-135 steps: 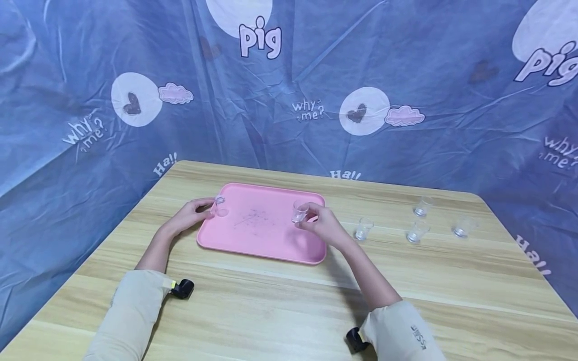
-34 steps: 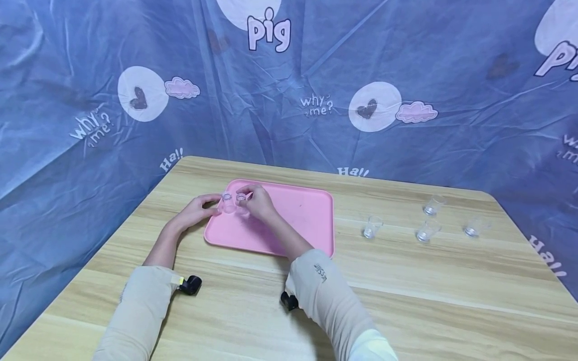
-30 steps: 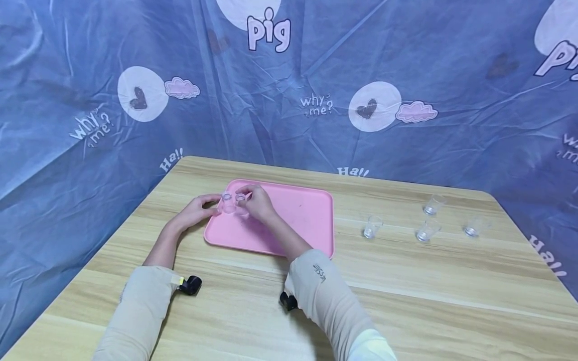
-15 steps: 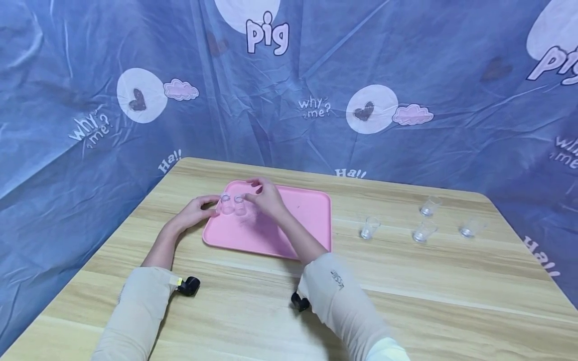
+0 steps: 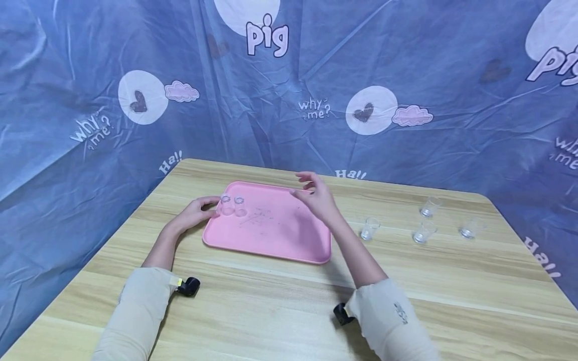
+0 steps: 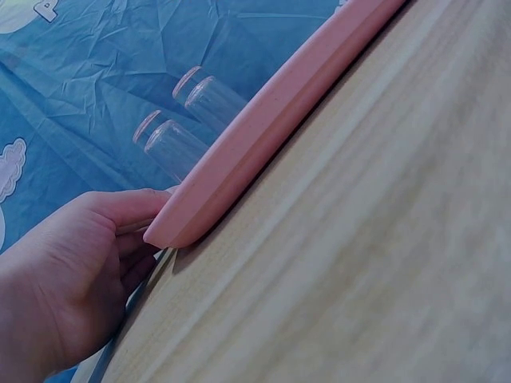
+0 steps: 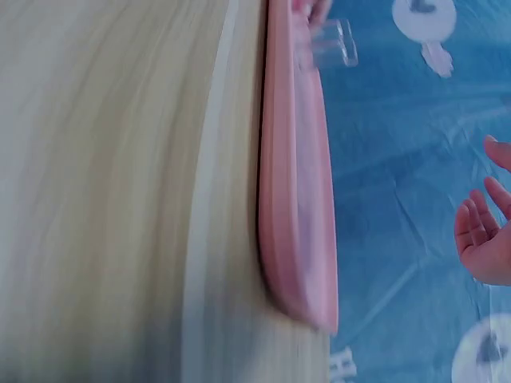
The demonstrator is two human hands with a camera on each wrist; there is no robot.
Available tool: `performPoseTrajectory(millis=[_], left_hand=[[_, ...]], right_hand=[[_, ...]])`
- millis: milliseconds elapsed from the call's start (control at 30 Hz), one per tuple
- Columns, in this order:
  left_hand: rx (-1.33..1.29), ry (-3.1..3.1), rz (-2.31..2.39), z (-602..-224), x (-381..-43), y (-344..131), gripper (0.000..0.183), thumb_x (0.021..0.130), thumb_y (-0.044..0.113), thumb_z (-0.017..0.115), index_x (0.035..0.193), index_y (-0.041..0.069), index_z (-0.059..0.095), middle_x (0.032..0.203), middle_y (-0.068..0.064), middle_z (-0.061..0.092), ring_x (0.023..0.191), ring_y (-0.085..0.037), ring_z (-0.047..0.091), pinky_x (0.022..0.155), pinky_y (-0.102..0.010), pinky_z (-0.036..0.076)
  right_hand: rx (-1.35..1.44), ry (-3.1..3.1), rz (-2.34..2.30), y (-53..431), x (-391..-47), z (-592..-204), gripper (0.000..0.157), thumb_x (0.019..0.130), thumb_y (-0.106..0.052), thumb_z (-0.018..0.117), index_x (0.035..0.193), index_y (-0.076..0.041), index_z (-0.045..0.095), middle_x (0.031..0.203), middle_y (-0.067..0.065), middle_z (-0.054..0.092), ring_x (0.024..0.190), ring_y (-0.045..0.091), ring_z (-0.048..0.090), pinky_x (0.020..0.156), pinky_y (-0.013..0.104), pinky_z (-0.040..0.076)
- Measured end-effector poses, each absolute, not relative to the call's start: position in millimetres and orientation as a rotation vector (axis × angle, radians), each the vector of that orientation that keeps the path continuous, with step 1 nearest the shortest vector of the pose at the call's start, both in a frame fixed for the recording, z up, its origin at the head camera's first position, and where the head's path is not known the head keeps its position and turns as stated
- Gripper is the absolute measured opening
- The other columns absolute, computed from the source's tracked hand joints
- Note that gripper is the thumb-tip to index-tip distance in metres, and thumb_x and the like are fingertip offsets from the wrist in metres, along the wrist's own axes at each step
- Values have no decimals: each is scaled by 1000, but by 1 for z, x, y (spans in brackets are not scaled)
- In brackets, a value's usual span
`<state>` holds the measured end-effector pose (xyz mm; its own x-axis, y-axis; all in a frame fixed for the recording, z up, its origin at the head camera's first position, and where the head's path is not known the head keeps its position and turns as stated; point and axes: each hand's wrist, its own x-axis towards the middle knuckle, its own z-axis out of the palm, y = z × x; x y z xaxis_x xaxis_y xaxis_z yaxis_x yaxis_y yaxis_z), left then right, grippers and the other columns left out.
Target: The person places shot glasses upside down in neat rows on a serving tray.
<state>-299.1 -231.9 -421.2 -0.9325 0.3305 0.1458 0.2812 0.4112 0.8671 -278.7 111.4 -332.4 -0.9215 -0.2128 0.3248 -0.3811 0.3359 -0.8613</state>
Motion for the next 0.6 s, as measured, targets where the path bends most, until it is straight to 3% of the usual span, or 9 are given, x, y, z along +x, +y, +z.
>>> performPoseTrajectory(millis=[133,333,600], left_hand=[[556,2610,1561,-421,-298,-232,45,83,-4,57,124,-16,45,129,-29,44,124,-40,35,107,-43,23],[553,2601,1575,-418,-296,-231,44,83,-4,57,124,-16,46,129,-30,44,124,-40,35,107,-43,23],[553,2629,1526,-407,-287,-226,42,84,-5,57,122,-19,45,127,-33,43,123,-43,34,106,-47,23]], right_hand=[[481,-2458,1576,142,-270,-332,46,82,-8,68,124,2,51,111,17,53,95,25,49,80,31,44],[398,-2437,1453,182,-255,-331,44,84,-13,67,123,-1,53,106,11,53,90,15,49,73,22,43],[289,-2469,1319,227,-238,-338,45,85,-11,65,124,4,49,108,7,50,90,13,47,70,17,39]])
